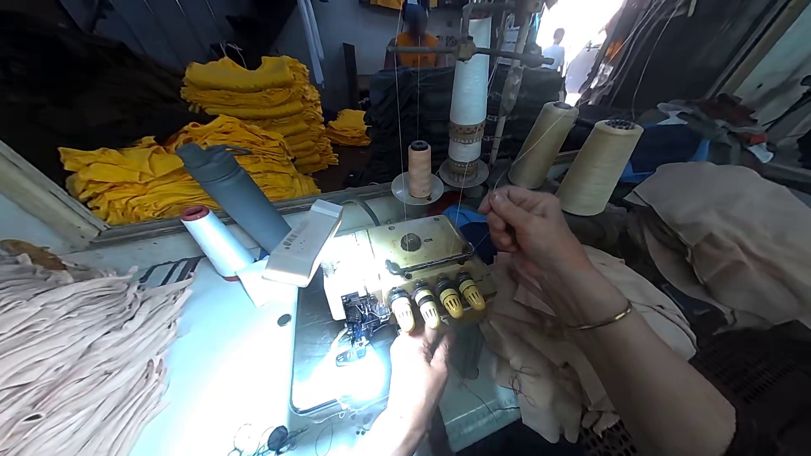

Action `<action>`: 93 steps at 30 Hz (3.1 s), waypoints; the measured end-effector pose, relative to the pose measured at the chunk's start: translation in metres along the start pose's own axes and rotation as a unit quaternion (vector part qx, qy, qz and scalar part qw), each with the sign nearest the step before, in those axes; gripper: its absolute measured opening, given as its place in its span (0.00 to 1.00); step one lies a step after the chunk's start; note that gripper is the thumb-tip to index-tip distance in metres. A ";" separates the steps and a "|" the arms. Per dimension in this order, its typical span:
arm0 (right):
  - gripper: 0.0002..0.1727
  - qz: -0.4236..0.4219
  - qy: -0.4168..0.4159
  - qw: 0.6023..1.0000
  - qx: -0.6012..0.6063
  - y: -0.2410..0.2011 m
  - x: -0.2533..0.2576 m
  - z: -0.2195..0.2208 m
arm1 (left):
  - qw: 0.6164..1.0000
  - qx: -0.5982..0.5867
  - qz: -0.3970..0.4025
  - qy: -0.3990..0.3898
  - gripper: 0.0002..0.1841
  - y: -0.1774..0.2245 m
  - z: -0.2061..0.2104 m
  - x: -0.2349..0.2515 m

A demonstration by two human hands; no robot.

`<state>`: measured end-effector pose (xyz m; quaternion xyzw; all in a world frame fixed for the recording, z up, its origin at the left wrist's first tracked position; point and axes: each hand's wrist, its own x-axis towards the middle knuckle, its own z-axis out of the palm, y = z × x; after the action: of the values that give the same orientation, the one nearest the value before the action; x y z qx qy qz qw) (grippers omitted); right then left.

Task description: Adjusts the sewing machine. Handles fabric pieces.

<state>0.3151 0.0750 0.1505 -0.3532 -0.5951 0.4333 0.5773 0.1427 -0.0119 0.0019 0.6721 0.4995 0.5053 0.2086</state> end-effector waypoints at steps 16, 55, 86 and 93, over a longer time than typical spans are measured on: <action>0.16 -0.067 0.046 0.994 -0.076 -0.007 0.017 0.013 | 1.000 -0.001 0.020 0.015 0.09 -0.008 -0.002 -0.005; 0.21 -0.071 0.152 0.857 -0.488 0.041 -0.112 -0.093 | 0.972 0.211 -0.011 0.106 0.06 -0.085 -0.141 -0.012; 0.17 -0.227 0.287 0.763 -0.532 0.121 -0.144 -0.090 | 0.959 0.138 -0.196 0.149 0.08 -0.087 -0.123 0.000; 0.18 -0.231 0.285 0.761 -0.536 0.121 -0.145 -0.089 | 0.974 0.102 -0.171 0.108 0.16 -0.071 -0.126 0.003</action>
<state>0.4057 -0.0037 -0.0204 -0.5640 -0.6020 -0.2228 0.5194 -0.0023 -0.0078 -0.0018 0.5361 0.6753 0.4782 0.1669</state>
